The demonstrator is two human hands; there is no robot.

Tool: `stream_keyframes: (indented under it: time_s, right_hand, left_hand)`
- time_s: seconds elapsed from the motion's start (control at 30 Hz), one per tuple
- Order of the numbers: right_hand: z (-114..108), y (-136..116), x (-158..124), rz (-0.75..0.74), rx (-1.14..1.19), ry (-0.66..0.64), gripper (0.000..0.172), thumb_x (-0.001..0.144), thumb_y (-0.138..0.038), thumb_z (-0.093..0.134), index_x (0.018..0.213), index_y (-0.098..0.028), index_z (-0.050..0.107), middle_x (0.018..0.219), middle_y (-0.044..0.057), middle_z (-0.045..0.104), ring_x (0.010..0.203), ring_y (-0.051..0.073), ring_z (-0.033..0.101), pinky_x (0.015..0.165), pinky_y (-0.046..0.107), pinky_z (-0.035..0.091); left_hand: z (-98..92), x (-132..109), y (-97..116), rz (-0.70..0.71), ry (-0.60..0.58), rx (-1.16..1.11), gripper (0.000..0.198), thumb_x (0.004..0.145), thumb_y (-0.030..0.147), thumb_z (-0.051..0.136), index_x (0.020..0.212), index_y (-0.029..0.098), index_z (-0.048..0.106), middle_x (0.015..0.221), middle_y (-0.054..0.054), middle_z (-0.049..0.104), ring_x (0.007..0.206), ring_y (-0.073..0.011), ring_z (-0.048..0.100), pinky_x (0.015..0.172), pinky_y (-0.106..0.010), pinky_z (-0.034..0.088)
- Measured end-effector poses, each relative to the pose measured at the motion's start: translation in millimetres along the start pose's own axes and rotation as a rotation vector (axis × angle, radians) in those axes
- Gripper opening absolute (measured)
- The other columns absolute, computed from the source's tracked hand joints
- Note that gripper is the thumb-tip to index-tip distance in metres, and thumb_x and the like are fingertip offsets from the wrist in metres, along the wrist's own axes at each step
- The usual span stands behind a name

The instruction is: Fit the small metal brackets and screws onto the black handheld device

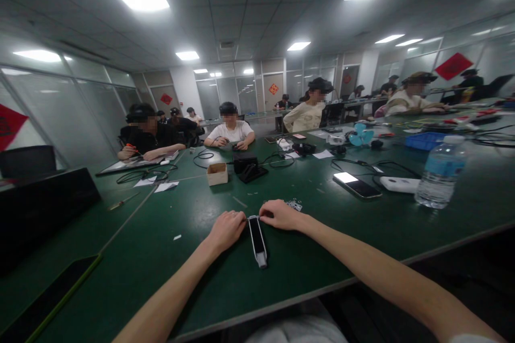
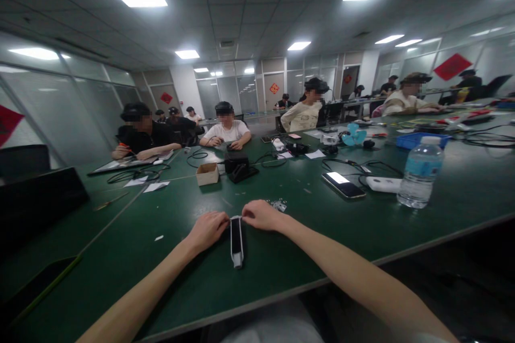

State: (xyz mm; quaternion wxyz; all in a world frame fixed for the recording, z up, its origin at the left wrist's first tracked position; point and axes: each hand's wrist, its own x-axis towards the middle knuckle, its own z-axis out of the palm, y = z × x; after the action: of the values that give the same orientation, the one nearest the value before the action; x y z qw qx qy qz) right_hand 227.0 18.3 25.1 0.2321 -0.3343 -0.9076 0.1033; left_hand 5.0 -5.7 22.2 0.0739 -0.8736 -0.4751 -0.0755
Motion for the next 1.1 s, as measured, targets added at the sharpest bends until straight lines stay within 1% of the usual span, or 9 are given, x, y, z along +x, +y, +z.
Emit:
stream_keyframes:
  time_s: [0.2, 0.4, 0.63, 0.83, 1.1]
  right_hand:
    - [-0.2, 3.8, 0.3, 0.008, -0.009, -0.04, 0.012, 0.082, -0.02, 0.058, 0.088, -0.015, 0.067, 0.083, 0.005, 0.065, 0.073, 0.014, 0.058, 0.066, 0.025, 0.044]
    - [-0.1, 4.8, -0.4, 0.003, 0.004, -0.056, 0.016, 0.082, -0.026, 0.061, 0.093, -0.015, 0.066, 0.084, 0.004, 0.065, 0.072, 0.014, 0.057, 0.063, 0.025, 0.044]
    - [3.5, 8.3, 0.3, -0.023, -0.022, -0.04, 0.014, 0.083, -0.023, 0.059, 0.091, -0.015, 0.067, 0.085, 0.005, 0.065, 0.078, 0.016, 0.058, 0.07, 0.027, 0.045]
    - [5.9, 10.5, 1.1, -0.027, -0.031, -0.036, 0.016, 0.083, -0.028, 0.059, 0.091, -0.016, 0.066, 0.085, 0.005, 0.065, 0.076, 0.015, 0.058, 0.067, 0.026, 0.044]
    - [4.0, 9.2, 0.7, -0.032, -0.025, -0.038, 0.014, 0.083, -0.027, 0.06, 0.09, -0.015, 0.065, 0.086, 0.005, 0.064, 0.08, 0.016, 0.058, 0.072, 0.028, 0.045]
  left_hand:
    - [-3.4, -1.2, 3.5, -0.002, -0.006, -0.018, 0.019, 0.094, 0.027, 0.04, 0.095, 0.02, 0.057, 0.09, -0.003, 0.066, 0.085, -0.018, 0.061, 0.075, -0.029, 0.042]
    - [-6.8, -1.4, 5.4, 0.008, -0.016, -0.033, 0.018, 0.093, 0.026, 0.04, 0.096, 0.02, 0.057, 0.092, -0.004, 0.065, 0.085, -0.0183, 0.06, 0.075, -0.029, 0.043]
    - [-5.3, -0.9, 3.9, 0.015, -0.016, -0.038, 0.017, 0.093, 0.026, 0.041, 0.097, 0.02, 0.057, 0.093, -0.004, 0.065, 0.086, -0.0181, 0.06, 0.076, -0.029, 0.043]
    - [-3.3, -0.8, 2.5, 0.024, -0.011, -0.041, 0.018, 0.094, 0.026, 0.041, 0.098, 0.021, 0.057, 0.092, -0.004, 0.065, 0.086, -0.0177, 0.06, 0.075, -0.028, 0.043]
    - [-8.1, -1.5, 4.9, 0.005, -0.029, -0.05, 0.018, 0.093, 0.025, 0.041, 0.097, 0.02, 0.057, 0.093, -0.004, 0.065, 0.085, -0.0177, 0.06, 0.075, -0.028, 0.043]
